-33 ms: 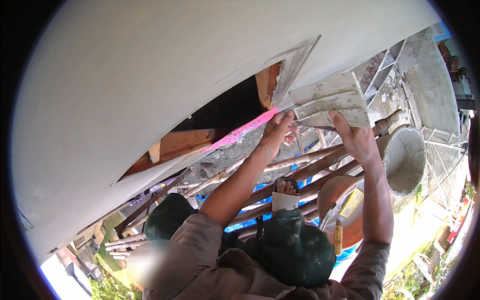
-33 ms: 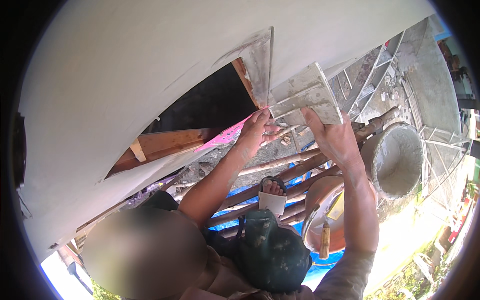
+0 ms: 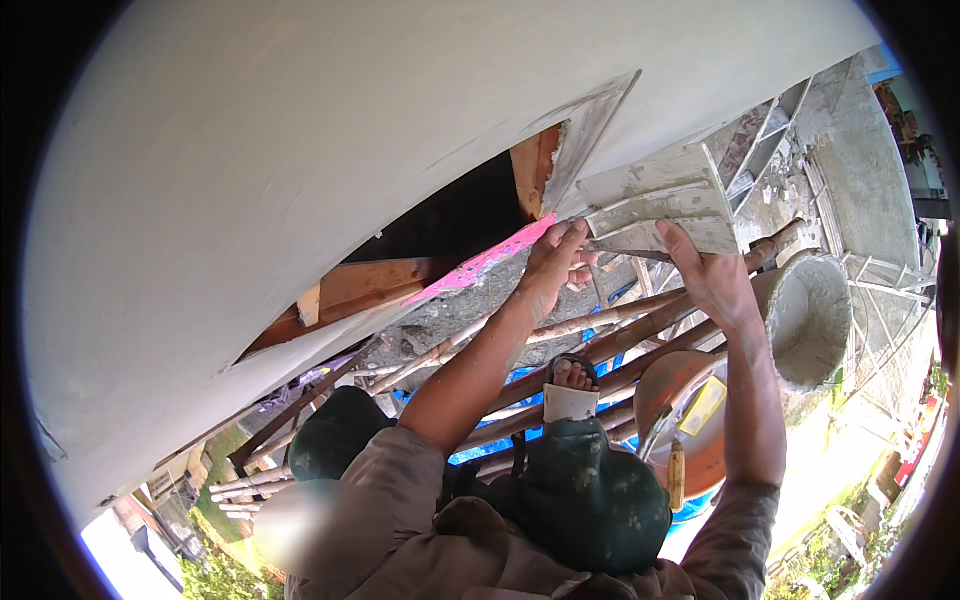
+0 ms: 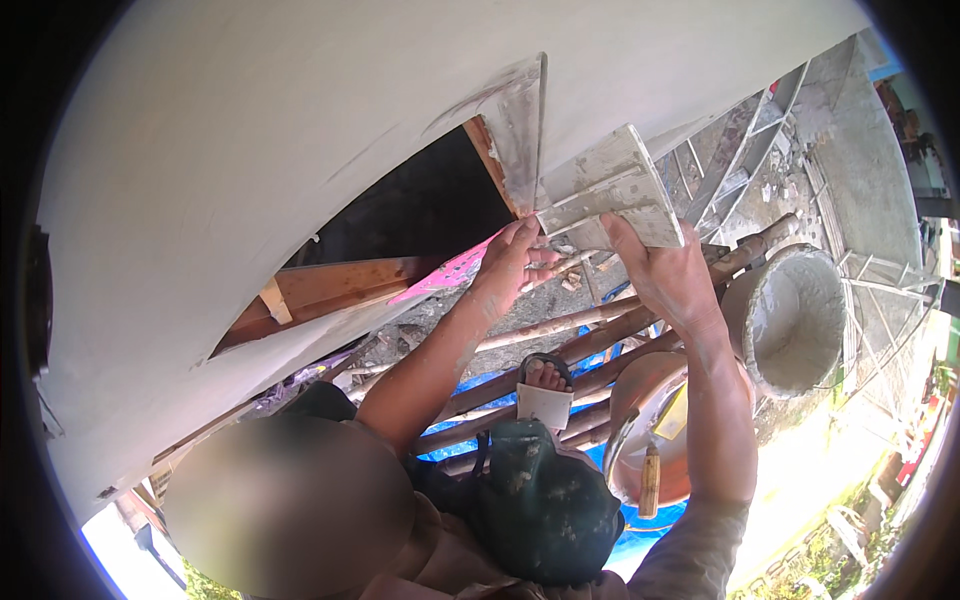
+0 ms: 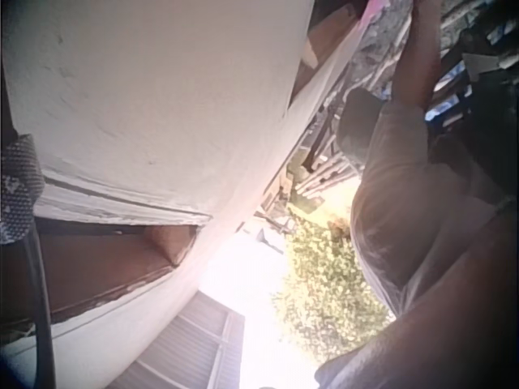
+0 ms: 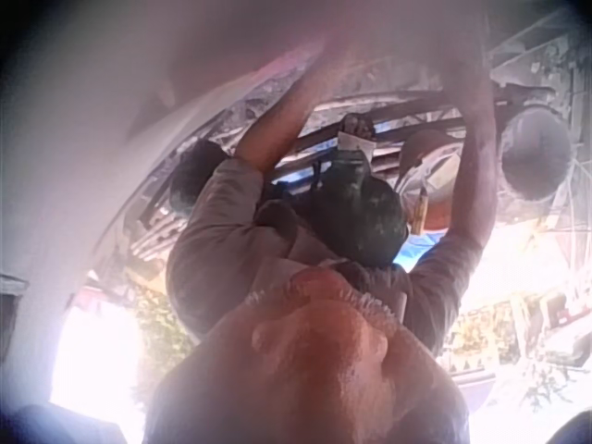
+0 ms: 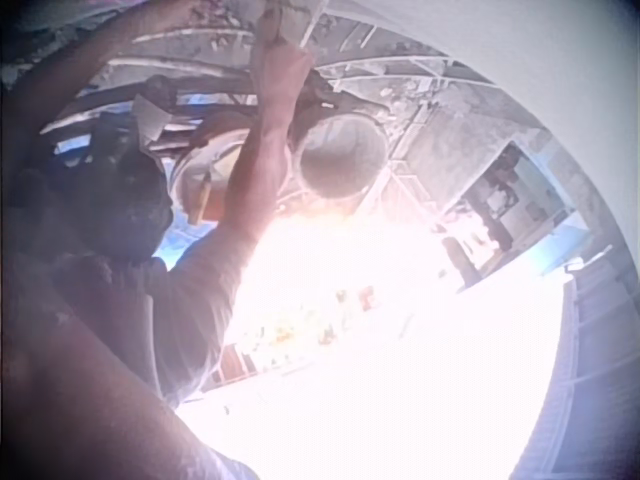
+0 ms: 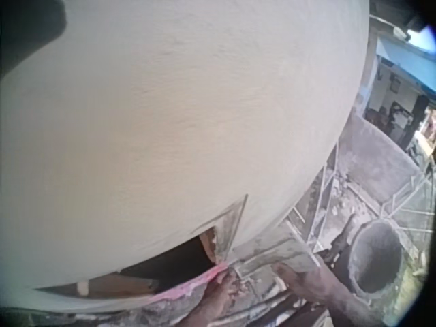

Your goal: The person applies plaster to a wall opening using a trowel and smooths the surface with a float. They repeatedly scoop plaster from a basin, spread it along the edges of the opening, and scrape off excess material.

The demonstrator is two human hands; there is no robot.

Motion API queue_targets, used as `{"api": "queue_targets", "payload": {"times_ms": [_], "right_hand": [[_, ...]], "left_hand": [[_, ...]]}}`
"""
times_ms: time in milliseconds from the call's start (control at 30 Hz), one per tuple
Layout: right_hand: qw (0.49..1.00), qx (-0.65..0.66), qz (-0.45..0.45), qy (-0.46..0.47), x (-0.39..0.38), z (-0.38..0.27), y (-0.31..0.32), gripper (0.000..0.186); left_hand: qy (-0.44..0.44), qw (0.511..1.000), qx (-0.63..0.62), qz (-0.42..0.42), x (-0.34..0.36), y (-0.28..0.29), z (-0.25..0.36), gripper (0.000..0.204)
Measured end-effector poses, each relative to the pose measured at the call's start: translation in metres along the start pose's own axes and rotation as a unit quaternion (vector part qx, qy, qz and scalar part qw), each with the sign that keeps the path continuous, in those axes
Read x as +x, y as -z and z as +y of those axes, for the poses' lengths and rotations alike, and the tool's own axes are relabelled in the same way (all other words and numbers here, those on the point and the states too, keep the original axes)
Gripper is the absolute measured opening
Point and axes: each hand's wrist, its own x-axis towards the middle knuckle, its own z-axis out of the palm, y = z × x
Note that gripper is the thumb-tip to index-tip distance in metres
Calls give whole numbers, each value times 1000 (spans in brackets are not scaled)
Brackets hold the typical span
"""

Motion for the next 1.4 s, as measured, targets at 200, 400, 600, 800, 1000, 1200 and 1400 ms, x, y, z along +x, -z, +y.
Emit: {"api": "queue_targets", "payload": {"times_ms": [200,400,600,800,1000,1200,1400], "right_hand": [[1000,-20,-6,19,5,10,-3,25],[996,-54,12,69,10,-8,-2,22],[991,-66,47,110,4,-45,21,20],[993,-49,99,41,-12,-112,63,21],[965,-124,197,119,-44,-166,121,33],[978,-73,159,111,-68,-121,88,33],[993,-75,50,77,-41,-40,33,21]], "left_hand": [[-6,1000,-8,15,3,-1,-2,77],[-36,999,-29,16,7,0,2,72],[-81,996,-48,0,-23,-18,31,62],[-121,987,-98,-46,-77,-41,84,62],[-216,962,-101,-130,-127,-69,127,64],[-171,973,-31,-154,-107,-58,72,57],[-58,994,1,-90,-34,-30,17,71]]}}
